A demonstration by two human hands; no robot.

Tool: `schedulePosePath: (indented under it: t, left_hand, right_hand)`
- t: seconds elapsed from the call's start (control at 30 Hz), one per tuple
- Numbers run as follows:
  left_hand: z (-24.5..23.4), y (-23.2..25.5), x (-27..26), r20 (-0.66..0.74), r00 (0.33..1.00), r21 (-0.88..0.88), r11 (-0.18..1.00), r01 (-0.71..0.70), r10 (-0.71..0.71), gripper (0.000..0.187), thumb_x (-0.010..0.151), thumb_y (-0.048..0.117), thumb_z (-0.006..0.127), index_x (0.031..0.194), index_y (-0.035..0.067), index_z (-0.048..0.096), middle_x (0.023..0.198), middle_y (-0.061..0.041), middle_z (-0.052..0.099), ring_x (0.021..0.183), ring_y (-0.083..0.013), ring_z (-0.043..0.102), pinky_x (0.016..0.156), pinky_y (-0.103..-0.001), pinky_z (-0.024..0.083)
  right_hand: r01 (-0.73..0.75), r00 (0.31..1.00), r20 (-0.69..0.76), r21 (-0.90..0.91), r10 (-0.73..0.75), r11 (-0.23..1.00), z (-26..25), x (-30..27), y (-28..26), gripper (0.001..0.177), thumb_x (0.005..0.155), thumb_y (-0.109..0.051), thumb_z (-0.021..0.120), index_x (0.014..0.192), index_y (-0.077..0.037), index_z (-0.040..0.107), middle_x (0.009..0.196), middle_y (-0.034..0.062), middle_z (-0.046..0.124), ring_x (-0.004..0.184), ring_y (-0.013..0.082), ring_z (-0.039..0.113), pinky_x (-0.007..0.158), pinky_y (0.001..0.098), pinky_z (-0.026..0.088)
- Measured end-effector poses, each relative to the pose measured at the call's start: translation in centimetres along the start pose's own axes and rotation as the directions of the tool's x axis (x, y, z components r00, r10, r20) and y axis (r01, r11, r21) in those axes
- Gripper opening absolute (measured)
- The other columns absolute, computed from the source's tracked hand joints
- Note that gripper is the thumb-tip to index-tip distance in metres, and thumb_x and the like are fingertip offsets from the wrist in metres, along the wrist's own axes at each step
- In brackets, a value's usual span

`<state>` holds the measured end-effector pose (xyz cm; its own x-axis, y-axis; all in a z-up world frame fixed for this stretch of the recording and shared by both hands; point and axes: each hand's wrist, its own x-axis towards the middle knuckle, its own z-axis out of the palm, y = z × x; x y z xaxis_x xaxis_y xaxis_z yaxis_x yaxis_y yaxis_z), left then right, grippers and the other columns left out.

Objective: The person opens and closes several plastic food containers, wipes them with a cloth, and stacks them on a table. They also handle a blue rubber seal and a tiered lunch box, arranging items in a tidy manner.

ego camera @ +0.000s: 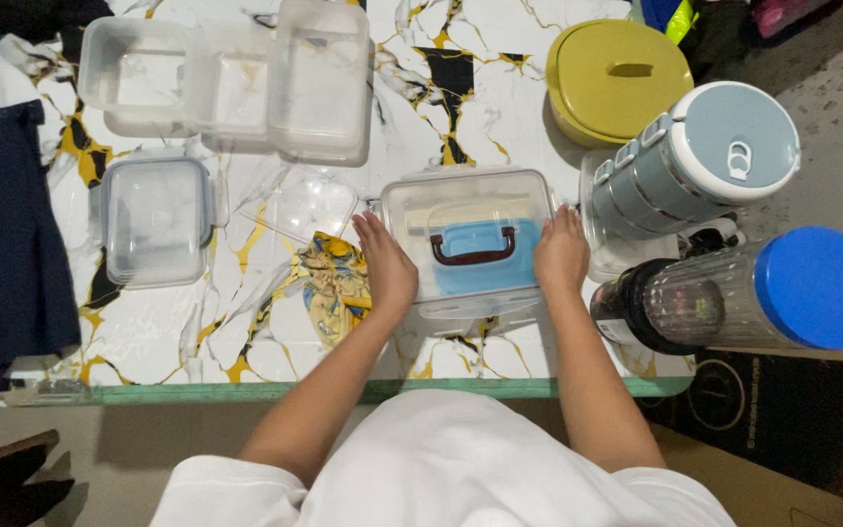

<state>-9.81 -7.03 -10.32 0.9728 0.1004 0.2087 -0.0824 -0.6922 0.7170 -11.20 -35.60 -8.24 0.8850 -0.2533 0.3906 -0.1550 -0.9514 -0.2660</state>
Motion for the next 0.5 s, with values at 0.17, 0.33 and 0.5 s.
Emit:
schedulePosePath:
  t: [0.17, 0.33, 0.5]
  left_hand:
    - [0.2, 0.1, 0.1, 0.133, 0.973, -0.180, 0.961, 0.208, -0.186, 0.063, 0.102, 0.011, 0.045, 0.156, -0.010, 0.022, 0.158, -0.031, 0.034, 0.146, -0.0429, 0.035, 0.119, -0.044, 0.030]
    - [0.6, -2.4, 1.1, 0.231, 0.951, -0.468, 0.833, 0.295, -0.207, 0.058, 0.105, 0.013, 0.045, 0.158, -0.002, 0.027, 0.159, -0.025, 0.042, 0.145, -0.0349, 0.046, 0.118, -0.034, 0.034]
    - [2.3, -4.0, 0.8, 0.147, 0.986, -0.397, 0.908, 0.132, -0.079, 0.059, 0.105, 0.010, 0.047, 0.158, -0.006, 0.025, 0.159, -0.030, 0.038, 0.146, -0.0404, 0.040, 0.118, -0.039, 0.032]
  right_hand:
    - [-0.384, 0.899, 0.270, 0.111, 0.344, 0.917, 0.7, 0.1, 1.0, 0.046, 0.102, -0.031, 0.060, 0.138, -0.004, 0.063, 0.112, 0.0281, 0.070, 0.103, 0.0461, 0.067, 0.092, 0.0494, 0.051]
    - [-0.324, 0.933, 0.246, 0.266, 0.261, 0.908, 2.9, 0.5, 4.0, 0.046, 0.097, -0.041, 0.065, 0.124, -0.004, 0.070, 0.112, 0.0228, 0.073, 0.104, 0.0398, 0.070, 0.092, 0.0452, 0.053]
    - [-0.417, 0.887, 0.313, 0.222, 0.340, 0.881, 3.9, 0.1, 4.9, 0.045, 0.097, -0.042, 0.065, 0.127, -0.009, 0.071, 0.110, 0.0213, 0.074, 0.103, 0.0388, 0.071, 0.093, 0.0438, 0.053]
